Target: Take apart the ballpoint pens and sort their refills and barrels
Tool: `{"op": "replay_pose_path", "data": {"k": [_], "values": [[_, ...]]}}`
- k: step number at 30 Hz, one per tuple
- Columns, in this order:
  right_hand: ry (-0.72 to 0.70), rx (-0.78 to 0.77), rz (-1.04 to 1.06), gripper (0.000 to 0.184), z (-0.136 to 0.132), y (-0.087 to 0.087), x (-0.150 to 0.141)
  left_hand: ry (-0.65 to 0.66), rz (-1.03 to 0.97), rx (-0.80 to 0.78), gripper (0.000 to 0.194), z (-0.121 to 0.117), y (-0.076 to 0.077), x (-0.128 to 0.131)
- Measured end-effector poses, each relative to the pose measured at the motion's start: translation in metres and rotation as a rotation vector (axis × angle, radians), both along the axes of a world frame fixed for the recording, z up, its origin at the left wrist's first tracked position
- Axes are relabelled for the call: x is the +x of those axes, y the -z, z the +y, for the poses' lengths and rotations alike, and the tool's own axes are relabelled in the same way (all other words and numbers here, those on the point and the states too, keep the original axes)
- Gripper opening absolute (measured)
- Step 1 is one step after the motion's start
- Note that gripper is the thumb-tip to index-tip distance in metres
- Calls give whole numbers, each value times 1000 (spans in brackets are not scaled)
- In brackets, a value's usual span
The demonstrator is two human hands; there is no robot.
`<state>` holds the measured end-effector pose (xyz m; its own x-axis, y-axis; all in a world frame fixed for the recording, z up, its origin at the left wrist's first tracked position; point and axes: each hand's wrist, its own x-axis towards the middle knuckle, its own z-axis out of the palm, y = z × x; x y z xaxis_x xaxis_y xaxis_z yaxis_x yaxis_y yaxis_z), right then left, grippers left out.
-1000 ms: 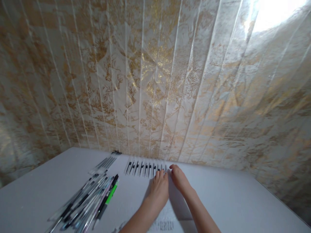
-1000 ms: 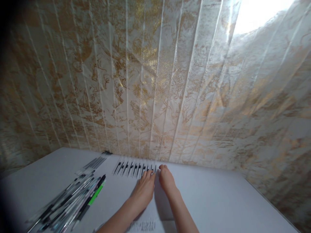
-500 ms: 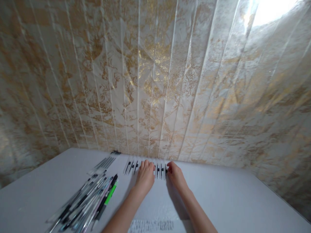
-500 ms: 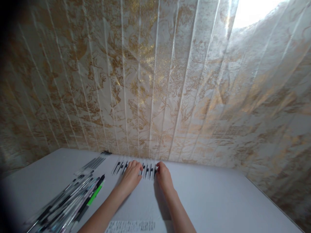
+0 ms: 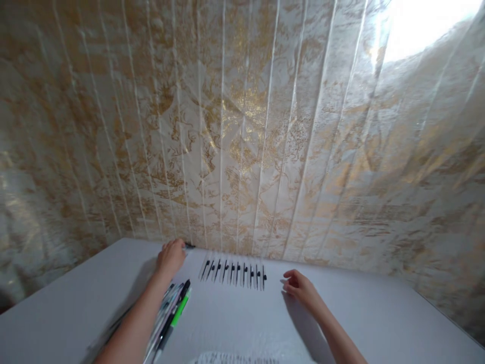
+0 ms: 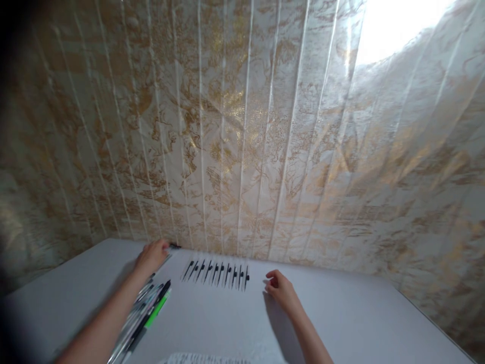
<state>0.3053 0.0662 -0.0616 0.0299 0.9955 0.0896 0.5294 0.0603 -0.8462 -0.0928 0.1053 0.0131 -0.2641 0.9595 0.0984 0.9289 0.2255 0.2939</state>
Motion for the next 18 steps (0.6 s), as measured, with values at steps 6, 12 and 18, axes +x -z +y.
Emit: {"op": "replay_pose_path", "data": {"k": [6,12,18], "values": [[-44,-142,271,22,-39,3,39,-143,-33,-132,32,-8,19,-63],[42,-87,393,32,-60,1,39,-134,-106,-180,32,-6,11,-64],[32,-10,330,54,-65,-9,14,90,-164,-6,26,-41,-13,10]]}}
